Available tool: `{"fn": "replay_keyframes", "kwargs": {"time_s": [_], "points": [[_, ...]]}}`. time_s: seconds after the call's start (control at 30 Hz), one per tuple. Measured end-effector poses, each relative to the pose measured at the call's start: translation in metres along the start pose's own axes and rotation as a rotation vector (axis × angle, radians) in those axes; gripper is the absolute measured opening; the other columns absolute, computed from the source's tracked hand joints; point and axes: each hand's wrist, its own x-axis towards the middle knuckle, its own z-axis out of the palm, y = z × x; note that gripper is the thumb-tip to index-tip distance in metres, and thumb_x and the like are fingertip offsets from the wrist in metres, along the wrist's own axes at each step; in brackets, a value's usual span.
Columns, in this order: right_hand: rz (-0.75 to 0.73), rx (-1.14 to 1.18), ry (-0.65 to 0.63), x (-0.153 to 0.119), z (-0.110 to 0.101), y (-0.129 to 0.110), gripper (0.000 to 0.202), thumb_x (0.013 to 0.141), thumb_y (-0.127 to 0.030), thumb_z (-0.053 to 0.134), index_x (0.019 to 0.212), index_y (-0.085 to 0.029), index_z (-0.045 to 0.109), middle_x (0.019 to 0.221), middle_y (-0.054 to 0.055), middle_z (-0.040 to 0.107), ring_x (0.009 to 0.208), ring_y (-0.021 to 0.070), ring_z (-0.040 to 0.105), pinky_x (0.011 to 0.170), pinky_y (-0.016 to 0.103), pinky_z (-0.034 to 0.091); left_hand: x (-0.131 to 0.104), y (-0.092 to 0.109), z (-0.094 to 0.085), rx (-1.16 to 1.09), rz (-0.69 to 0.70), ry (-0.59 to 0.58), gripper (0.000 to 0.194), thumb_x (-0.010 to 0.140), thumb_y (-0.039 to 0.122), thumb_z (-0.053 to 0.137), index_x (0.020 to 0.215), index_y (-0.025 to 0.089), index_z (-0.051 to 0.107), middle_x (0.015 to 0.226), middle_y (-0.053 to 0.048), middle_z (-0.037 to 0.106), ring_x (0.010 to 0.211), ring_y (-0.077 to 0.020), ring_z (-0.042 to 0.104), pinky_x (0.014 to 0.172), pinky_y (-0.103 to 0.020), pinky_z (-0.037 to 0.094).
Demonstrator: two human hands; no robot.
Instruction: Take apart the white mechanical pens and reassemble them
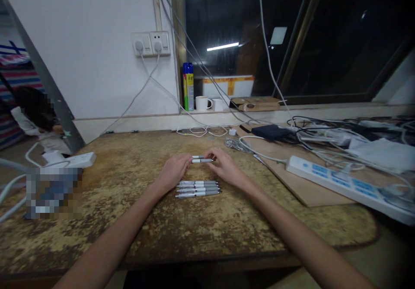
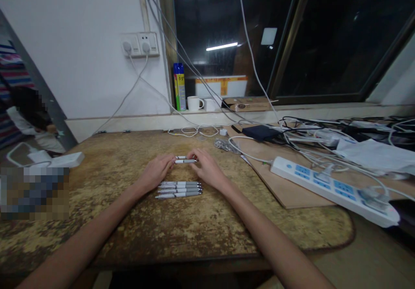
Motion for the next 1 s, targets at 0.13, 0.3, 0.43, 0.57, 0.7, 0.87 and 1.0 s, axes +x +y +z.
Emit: {"fn": "replay_keyframes", "kwargs": {"time_s": [0.13,0.3,0.43,0.57,0.7,0.87,1.0], "points": [[0.104,0.05,-0.034,0.001,0.0015,-0.004,0.018,0.095,-0.034,0.057,0.098,-0.02,0.066,0.094,0.004,0.07,0.087,0.0194,0.063,0.081,0.031,0.046,-0.0002,-0.0006,-0.0001,-0.006,0.043,0.017,0.031,0.106,0.029,0.031,0.102,0.019,0.061,0.103,-0.007,0.068,0.094,-0.0204,0.061,0.083,-0.031,0.046],[0.089,0.157,-0.046,0.0029,0.0051,-0.0048,0.017,0.093,-0.033,0.06,0.097,-0.019,0.067,0.094,0.004,0.071,0.088,0.0183,0.065,0.082,0.03,0.048,0.0004,-0.0014,-0.0024,0.003,0.05,-0.011,0.029,0.105,0.028,0.034,0.099,0.019,0.061,0.098,-0.006,0.068,0.089,-0.0193,0.061,0.081,-0.03,0.047],[0.124,0.197,-0.033,0.0034,0.0066,-0.0067,0.022,0.093,-0.037,0.06,0.101,-0.018,0.067,0.095,0.004,0.072,0.088,0.0183,0.066,0.082,0.031,0.049,0.0003,0.0011,-0.0046,-0.009,0.064,-0.011,0.028,0.104,0.025,0.035,0.099,0.019,0.062,0.097,-0.006,0.067,0.089,-0.0191,0.06,0.08,-0.029,0.046],[0.133,0.185,-0.042,0.0044,0.0054,-0.0102,0.019,0.094,-0.034,0.058,0.095,-0.018,0.069,0.089,0.004,0.073,0.084,0.0183,0.066,0.081,0.031,0.049,-0.0002,0.0032,-0.0044,-0.023,0.066,-0.01,0.027,0.104,0.025,0.035,0.099,0.019,0.061,0.098,-0.006,0.067,0.088,-0.019,0.06,0.078,-0.029,0.045],[0.105,0.217,0.016,0.0057,0.0047,-0.0101,0.019,0.09,-0.033,0.063,0.101,-0.018,0.068,0.096,0.005,0.072,0.09,0.0186,0.066,0.083,0.031,0.05,-0.0005,0.0032,-0.0033,-0.055,0.051,0.002,0.028,0.104,0.025,0.034,0.093,0.019,0.059,0.094,-0.005,0.066,0.087,-0.0185,0.06,0.078,-0.028,0.044],[0.115,0.224,0.011,0.0067,0.0033,-0.01,0.016,0.091,-0.031,0.062,0.096,-0.018,0.07,0.093,0.005,0.073,0.087,0.0179,0.067,0.083,0.031,0.051,-0.0003,0.0041,-0.0061,-0.128,0.016,-0.009,0.031,0.105,0.027,0.031,0.089,0.02,0.057,0.087,-0.003,0.064,0.082,-0.0178,0.06,0.075,-0.027,0.043],[0.119,0.259,0.035,0.007,0.0041,-0.01,0.02,0.088,-0.031,0.066,0.102,-0.018,0.069,0.097,0.005,0.073,0.09,0.0179,0.067,0.083,0.031,0.052,-0.0002,0.0069,-0.0093,-0.186,0.002,-0.008,0.034,0.105,0.03,0.03,0.085,0.021,0.056,0.083,-0.002,0.063,0.081,-0.0179,0.061,0.075,-0.027,0.042]]}}
